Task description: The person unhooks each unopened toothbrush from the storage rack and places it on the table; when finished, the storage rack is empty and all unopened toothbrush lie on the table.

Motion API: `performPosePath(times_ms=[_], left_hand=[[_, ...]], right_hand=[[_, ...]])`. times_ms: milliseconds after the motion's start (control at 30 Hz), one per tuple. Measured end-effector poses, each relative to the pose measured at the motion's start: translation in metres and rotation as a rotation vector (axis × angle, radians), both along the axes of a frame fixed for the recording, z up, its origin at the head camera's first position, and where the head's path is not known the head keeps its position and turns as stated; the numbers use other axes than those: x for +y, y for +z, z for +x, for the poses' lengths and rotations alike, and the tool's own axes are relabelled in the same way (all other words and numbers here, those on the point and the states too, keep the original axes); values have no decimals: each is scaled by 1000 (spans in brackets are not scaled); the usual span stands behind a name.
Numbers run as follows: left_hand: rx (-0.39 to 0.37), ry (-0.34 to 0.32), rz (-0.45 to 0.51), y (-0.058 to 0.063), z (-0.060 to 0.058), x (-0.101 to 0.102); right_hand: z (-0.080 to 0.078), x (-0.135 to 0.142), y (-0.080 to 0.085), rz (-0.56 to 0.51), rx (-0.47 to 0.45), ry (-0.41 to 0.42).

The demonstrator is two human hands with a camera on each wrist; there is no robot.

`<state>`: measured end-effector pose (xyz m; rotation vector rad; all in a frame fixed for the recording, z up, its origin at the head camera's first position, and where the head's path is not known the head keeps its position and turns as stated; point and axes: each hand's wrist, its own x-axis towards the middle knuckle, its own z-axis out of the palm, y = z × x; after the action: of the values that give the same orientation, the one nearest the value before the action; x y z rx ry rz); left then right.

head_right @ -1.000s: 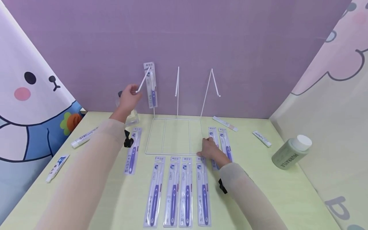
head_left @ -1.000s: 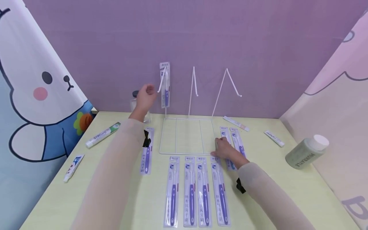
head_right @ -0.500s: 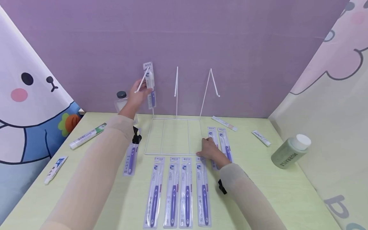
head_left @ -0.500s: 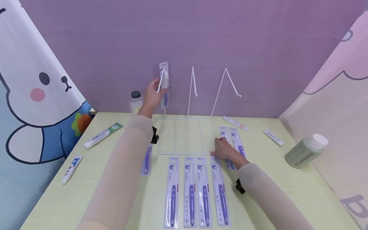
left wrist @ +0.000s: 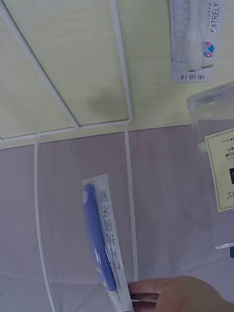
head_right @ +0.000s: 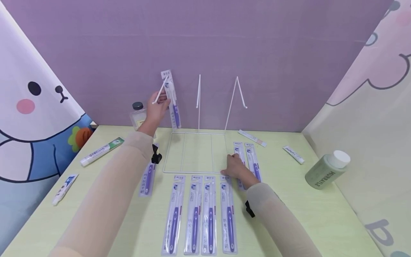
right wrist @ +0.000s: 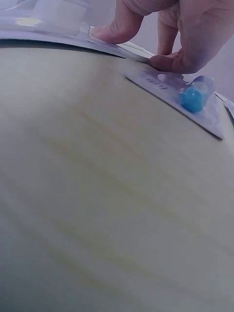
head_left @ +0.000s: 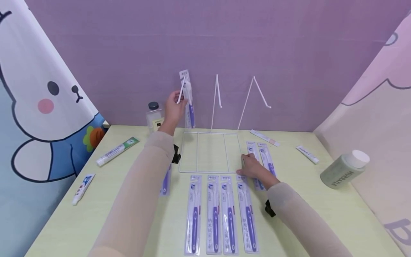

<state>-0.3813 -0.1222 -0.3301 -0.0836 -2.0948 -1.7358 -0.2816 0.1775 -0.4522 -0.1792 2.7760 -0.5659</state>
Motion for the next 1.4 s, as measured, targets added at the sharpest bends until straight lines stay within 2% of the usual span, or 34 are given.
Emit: performPosePath(times_ms=[100, 333, 500, 567, 767, 867, 1033, 1200, 1400], left_hand=[[19, -6, 3, 1, 1, 2], [36, -71, -28, 5, 8, 4], [15, -128, -14, 3, 26, -1], [5, -155, -42, -2, 36, -6], [-136, -230, -199, -18, 69, -34], [-196, -243, -209, -29, 83, -56], [-274, -209, -194, -48, 103, -97], [-388, -170, -190, -65, 113, -124], [-553, -190, -184, -90, 116, -141]], right_hand=[[-1, 2, -1, -1, 1, 3], [1, 0, 3, -18, 4, 10], [0, -5, 2, -26, -4, 7], [-1, -6, 2, -32, -12, 4], [-3, -8, 3, -39, -21, -4], [-6, -8, 3, -37, -21, -1], [-7, -7, 4, -33, -33, 11], [-7, -4, 5, -30, -22, 21], [-7, -1, 4, -27, -23, 19]])
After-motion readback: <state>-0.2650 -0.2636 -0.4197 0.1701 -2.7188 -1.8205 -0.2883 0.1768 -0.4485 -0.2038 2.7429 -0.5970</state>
